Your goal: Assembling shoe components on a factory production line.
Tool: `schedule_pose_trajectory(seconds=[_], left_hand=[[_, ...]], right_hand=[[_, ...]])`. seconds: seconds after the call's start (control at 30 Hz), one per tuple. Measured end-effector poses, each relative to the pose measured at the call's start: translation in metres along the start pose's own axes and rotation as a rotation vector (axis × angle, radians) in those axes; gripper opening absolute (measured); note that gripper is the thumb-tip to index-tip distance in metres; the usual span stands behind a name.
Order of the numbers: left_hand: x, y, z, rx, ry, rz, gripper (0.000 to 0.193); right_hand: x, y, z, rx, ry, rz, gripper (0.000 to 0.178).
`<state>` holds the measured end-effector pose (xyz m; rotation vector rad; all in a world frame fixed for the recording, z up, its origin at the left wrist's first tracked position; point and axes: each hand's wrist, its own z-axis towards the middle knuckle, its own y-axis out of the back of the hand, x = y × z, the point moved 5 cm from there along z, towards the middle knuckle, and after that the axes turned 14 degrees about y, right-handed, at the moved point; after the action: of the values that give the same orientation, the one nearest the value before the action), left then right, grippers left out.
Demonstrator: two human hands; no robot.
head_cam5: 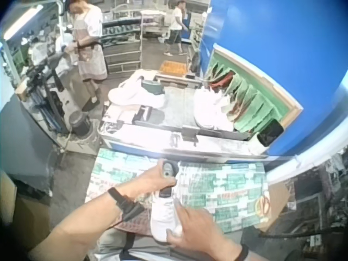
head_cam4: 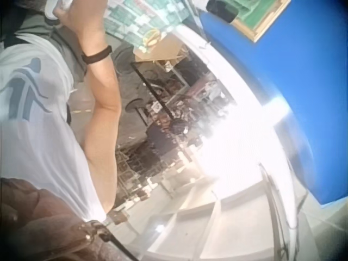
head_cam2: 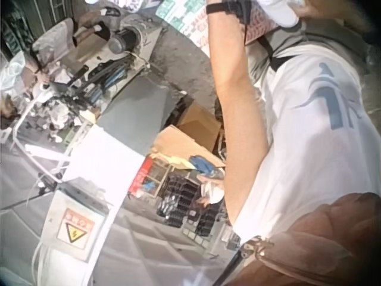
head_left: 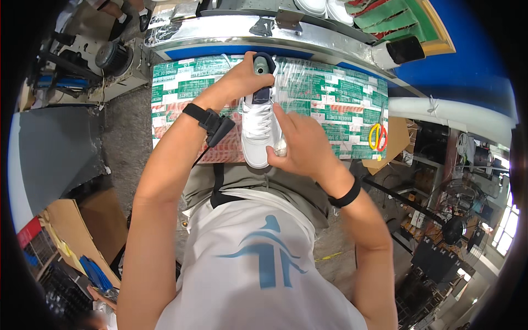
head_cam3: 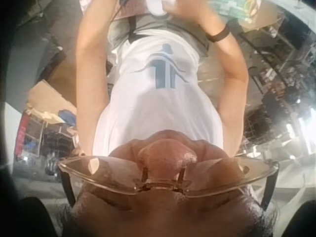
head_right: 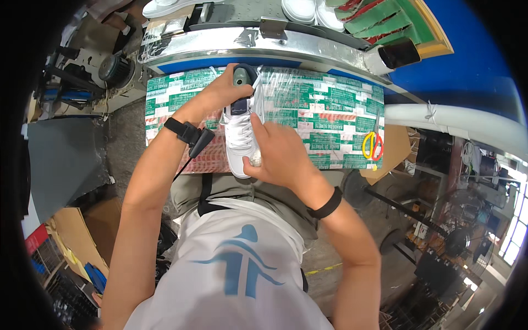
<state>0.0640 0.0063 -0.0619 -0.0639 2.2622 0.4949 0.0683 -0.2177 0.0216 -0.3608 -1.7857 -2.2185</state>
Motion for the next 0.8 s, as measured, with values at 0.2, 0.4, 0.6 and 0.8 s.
schedule_pose_trajectory(seconds=[0.2,0.4,0.6,0.8], left_hand=[[0.025,0.014,0.001,-0.007,-0.067,-0.074,0.104],[0.009,0.009,-0.003,-0.055,-0.004,0.041,0.100],[0.035,0.017,0.003,0.010,-0.080,-0.179,0.086],[0.032,0.024,-0.005,0.026,-0.104,-0.158,0.096]], right_hand=[[0.046,0.054,-0.001,0.307,-0.097,0.205,0.090],[0.061,0.020,-0.036,0.175,-0.237,0.269,0.094],[-0.003,-0.024,-0.018,0.077,-0.161,0.077,0.094],[0.012,0.029,-0.044,0.204,-0.186,0.245,0.090]])
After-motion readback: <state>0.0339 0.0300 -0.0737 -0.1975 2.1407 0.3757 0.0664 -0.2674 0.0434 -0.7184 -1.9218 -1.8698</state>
